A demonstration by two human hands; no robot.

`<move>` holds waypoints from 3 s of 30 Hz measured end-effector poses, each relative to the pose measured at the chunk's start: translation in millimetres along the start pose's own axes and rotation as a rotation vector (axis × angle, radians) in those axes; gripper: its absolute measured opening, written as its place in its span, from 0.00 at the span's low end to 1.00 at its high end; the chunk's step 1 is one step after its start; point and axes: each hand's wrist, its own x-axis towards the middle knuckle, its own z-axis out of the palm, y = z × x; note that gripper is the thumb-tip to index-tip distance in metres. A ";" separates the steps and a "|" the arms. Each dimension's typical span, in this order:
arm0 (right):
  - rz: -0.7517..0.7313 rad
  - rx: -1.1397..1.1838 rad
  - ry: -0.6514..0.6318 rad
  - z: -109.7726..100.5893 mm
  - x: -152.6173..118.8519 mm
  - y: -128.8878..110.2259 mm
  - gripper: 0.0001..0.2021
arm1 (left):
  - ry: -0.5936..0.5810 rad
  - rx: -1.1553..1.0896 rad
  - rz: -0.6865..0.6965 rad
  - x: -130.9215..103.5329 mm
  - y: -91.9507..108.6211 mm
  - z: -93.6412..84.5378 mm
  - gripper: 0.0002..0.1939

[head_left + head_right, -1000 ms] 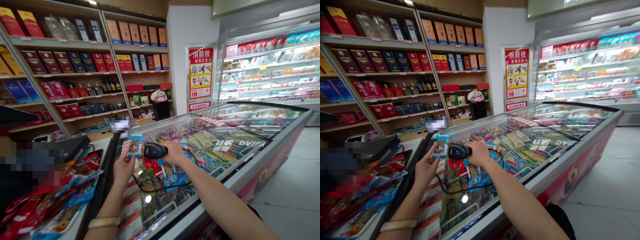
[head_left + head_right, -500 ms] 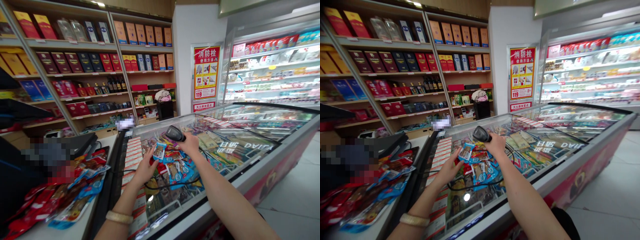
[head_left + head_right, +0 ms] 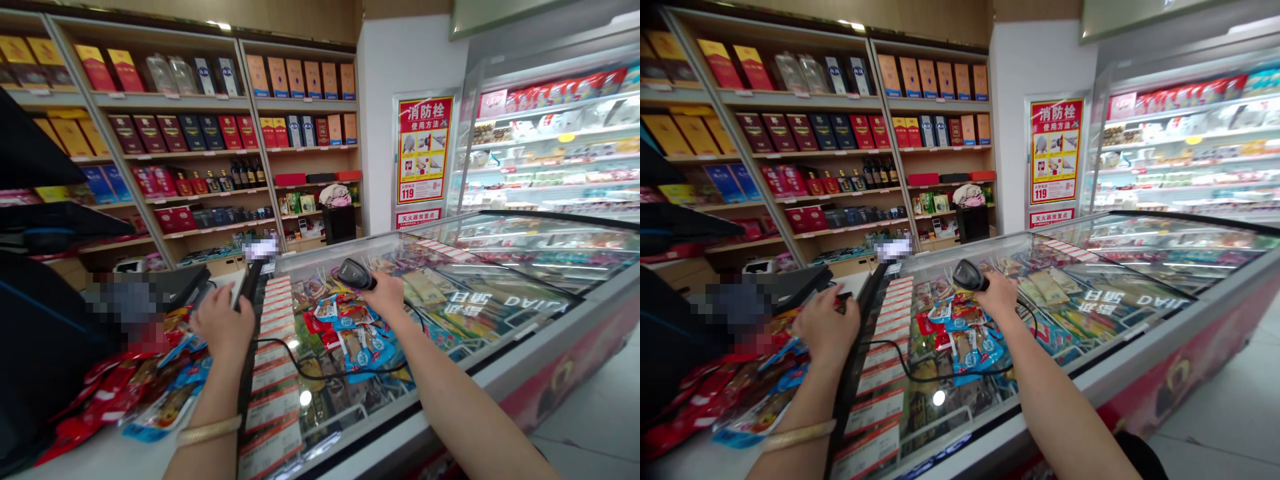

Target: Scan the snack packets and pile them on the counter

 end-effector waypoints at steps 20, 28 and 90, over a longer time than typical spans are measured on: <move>-0.058 0.037 -0.001 -2.4 -4.1 -8.1 0.11 | 0.229 -0.160 -0.193 10.9 -52.6 -28.7 0.18; -0.144 0.117 0.031 -3.9 -6.1 -13.7 0.10 | -0.226 -1.111 -0.532 -9.7 -6.4 -3.2 0.15; 0.001 0.027 0.069 -10.5 1.6 1.4 0.13 | -0.621 -0.189 0.733 -69.0 16.7 52.5 0.26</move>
